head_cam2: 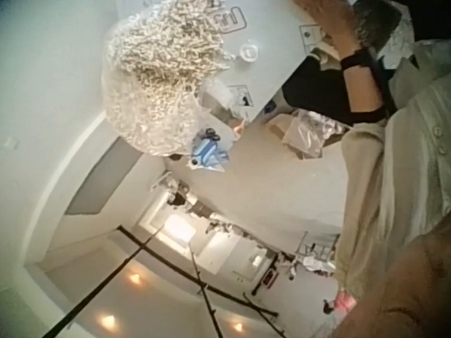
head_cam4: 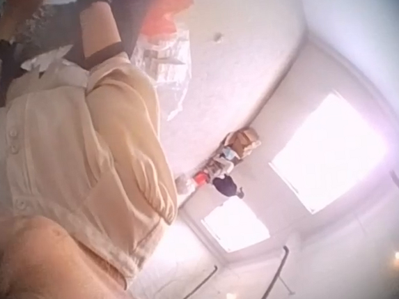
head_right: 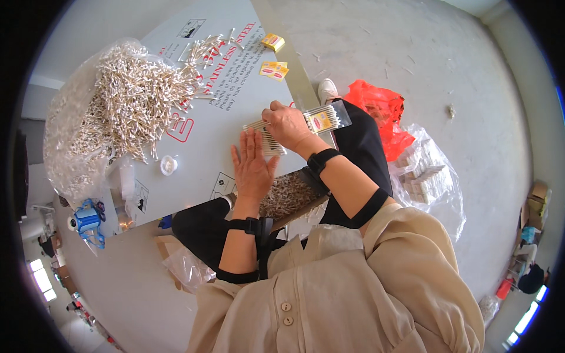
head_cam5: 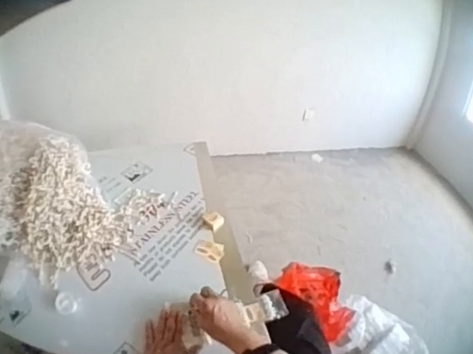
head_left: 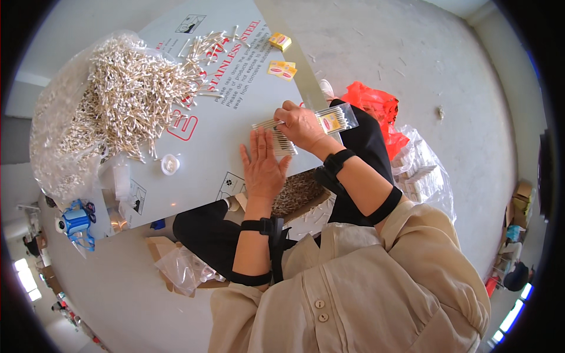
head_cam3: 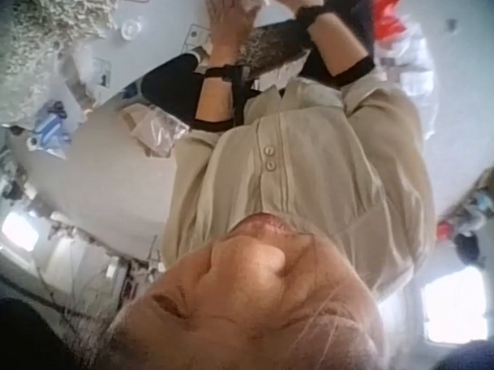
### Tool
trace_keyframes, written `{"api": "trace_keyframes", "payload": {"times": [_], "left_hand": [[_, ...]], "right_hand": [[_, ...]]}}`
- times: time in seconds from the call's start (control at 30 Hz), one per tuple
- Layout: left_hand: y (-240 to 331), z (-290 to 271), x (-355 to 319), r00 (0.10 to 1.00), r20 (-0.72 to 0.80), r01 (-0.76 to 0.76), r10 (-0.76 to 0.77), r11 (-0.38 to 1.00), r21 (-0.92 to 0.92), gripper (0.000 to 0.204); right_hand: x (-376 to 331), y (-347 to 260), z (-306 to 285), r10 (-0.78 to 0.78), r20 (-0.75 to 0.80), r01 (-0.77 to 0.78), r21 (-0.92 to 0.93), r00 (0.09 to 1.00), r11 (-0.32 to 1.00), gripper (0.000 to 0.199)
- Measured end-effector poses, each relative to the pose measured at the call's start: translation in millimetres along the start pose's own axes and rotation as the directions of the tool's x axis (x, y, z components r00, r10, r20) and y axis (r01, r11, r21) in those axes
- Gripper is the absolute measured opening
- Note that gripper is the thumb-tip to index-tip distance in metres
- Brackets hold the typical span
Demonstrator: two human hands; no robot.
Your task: Packing cotton swabs into plastic bags and sealing them with adhesive labels.
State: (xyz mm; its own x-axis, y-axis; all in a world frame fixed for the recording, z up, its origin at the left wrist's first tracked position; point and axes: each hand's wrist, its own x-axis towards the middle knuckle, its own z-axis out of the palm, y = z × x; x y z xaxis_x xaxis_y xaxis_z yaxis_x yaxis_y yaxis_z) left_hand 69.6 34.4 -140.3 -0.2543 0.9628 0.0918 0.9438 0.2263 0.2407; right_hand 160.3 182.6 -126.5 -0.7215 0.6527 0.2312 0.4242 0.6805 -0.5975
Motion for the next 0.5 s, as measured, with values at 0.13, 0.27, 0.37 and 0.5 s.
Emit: {"api": "trace_keyframes", "payload": {"times": [0.13,0.27,0.37,0.5], "left_hand": [[0,0,-1,1.0,0.003,-0.004,0.004,1.0,0.016,0.073],[1,-1,-1,1.0,0.014,-0.006,0.006,1.0,0.014,0.072],[2,-1,0,1.0,0.027,-0.004,0.004,1.0,0.002,0.073],[1,1,0,0.999,0.036,0.001,-0.002,1.0,0.006,0.072]], "right_hand": [[6,3,6,-0.085,-0.028,0.085,0.0,0.996,0.996,0.006],[15,7,12,-0.107,-0.012,0.107,-0.029,0.994,0.994,0.009],[27,11,15,-0.131,-0.036,0.13,-0.03,0.991,0.991,0.01],[27,12,11,-0.149,-0.03,0.148,-0.049,0.988,0.988,0.007]]}}
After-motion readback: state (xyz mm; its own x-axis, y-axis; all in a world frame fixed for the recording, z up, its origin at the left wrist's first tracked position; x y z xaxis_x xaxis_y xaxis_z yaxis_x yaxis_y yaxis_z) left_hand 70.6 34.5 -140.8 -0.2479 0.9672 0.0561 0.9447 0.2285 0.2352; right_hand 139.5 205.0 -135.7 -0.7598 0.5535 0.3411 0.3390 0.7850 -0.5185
